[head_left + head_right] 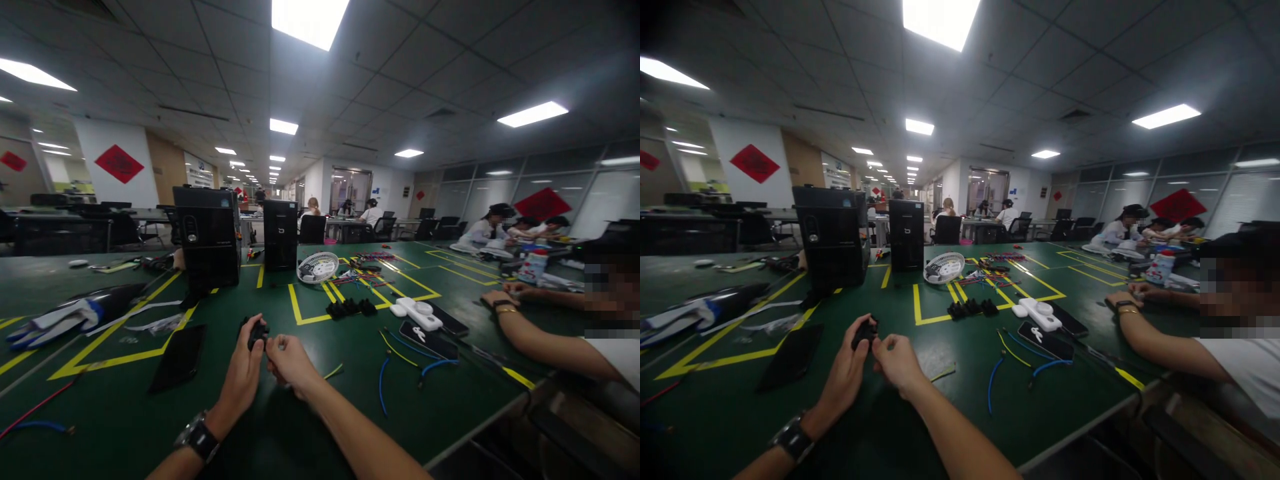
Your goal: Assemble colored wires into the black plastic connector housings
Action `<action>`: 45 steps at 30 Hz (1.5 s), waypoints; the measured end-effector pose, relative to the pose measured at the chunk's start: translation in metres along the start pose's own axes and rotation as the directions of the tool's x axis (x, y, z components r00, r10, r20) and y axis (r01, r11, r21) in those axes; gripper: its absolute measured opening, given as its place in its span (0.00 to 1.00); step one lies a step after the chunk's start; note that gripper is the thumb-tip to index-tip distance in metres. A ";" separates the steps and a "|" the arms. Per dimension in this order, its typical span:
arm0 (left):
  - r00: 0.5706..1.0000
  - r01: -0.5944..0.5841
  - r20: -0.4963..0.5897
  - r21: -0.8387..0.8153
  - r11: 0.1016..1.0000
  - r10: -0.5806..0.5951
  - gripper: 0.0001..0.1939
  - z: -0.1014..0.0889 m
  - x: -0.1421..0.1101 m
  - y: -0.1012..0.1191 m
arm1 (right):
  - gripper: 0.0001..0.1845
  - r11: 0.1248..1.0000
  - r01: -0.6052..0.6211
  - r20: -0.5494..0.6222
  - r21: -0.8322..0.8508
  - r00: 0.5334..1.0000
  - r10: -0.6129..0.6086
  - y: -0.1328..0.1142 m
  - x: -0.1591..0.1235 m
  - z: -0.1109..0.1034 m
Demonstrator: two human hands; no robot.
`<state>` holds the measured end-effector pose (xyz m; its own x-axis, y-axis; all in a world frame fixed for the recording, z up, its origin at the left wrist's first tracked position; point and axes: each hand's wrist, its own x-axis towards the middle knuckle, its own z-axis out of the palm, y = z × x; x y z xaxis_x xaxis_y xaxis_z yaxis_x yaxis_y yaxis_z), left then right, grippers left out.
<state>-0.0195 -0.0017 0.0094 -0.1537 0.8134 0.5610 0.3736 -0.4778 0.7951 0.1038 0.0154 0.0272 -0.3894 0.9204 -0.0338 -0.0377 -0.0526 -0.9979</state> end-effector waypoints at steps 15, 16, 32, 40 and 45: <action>1.000 -0.005 0.025 0.066 0.998 0.003 0.20 0.000 0.006 0.002 | 0.26 0.982 -0.060 0.080 0.181 0.996 0.046 -0.002 -0.001 -0.004; 0.999 -0.014 0.046 0.074 0.997 0.011 0.20 -0.002 0.007 -0.001 | 0.27 0.981 -0.073 0.099 0.178 0.994 0.056 -0.003 -0.001 -0.005; 0.994 0.109 -0.012 0.004 0.994 -0.109 0.25 -0.009 0.012 -0.008 | 0.15 0.972 0.047 -0.039 -0.231 0.998 -0.058 -0.001 -0.012 -0.008; 0.913 0.263 -0.152 -0.492 0.830 -0.379 0.23 0.010 0.017 0.008 | 0.16 0.463 0.342 0.112 -0.818 0.884 -0.453 -0.042 -0.036 -0.012; 0.818 0.307 -0.220 -0.614 0.727 -0.531 0.20 0.016 0.022 0.011 | 0.15 0.347 0.273 0.100 -0.897 0.891 -0.443 -0.024 -0.030 0.009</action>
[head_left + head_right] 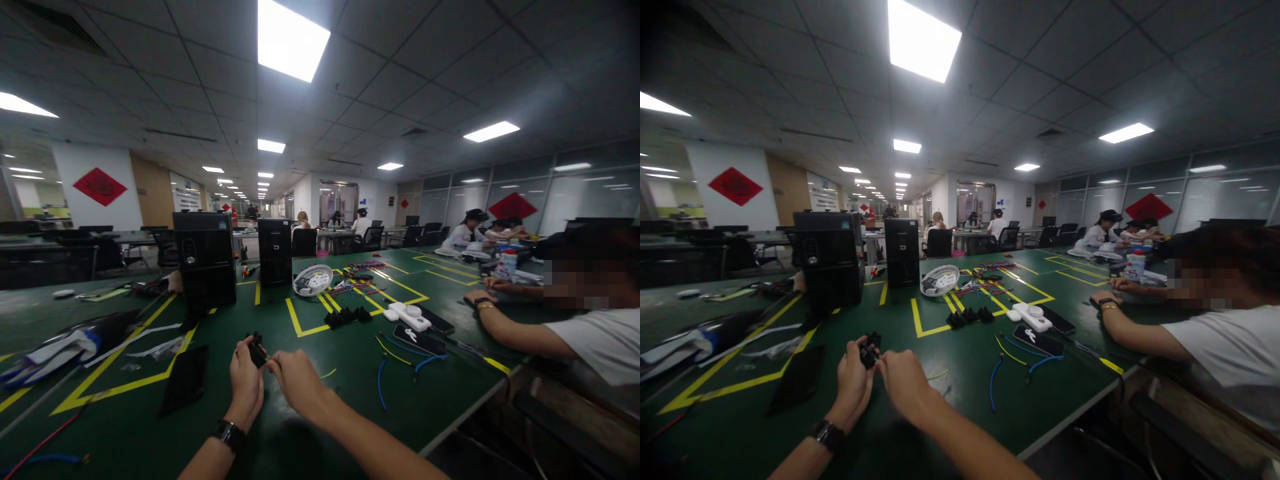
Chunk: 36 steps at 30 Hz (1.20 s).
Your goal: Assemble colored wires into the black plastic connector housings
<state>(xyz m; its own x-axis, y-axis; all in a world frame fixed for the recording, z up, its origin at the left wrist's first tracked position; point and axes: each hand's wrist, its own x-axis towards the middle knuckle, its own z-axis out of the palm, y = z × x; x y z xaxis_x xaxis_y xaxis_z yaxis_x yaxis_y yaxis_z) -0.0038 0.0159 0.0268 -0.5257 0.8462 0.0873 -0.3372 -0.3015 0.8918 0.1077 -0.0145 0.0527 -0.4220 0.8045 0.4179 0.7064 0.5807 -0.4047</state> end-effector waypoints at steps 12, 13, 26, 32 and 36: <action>0.852 -0.509 0.130 0.433 0.744 0.507 0.20 -0.020 0.001 0.013 | 0.17 0.992 0.003 0.087 -0.125 0.996 0.008 -0.004 0.010 -0.030; 0.886 -0.446 0.081 0.421 0.790 0.457 0.21 -0.019 0.001 0.011 | 0.16 0.991 -0.009 0.091 -0.133 0.996 0.021 -0.006 0.007 -0.026; 0.855 -0.518 0.269 0.434 0.737 0.442 0.20 -0.024 0.001 0.008 | 0.14 0.965 -0.042 0.139 -0.258 0.987 0.080 0.005 -0.005 -0.022; 0.821 -0.570 0.281 0.434 0.697 0.497 0.19 -0.024 -0.002 0.008 | 0.17 0.963 -0.004 0.108 -0.271 0.994 0.035 0.006 -0.006 -0.033; 0.910 -0.414 0.210 0.406 0.815 0.358 0.21 -0.022 -0.005 0.008 | 0.15 0.968 0.015 0.151 -0.249 0.988 0.024 0.000 -0.014 -0.021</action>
<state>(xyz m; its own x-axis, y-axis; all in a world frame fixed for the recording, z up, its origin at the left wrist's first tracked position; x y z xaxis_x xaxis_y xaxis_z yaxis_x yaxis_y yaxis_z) -0.0213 -0.0002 0.0232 -0.4346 0.7544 0.4919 0.2602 -0.4178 0.8705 0.1254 -0.0282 0.0644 -0.4861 0.8279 0.2800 0.8195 0.5430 -0.1830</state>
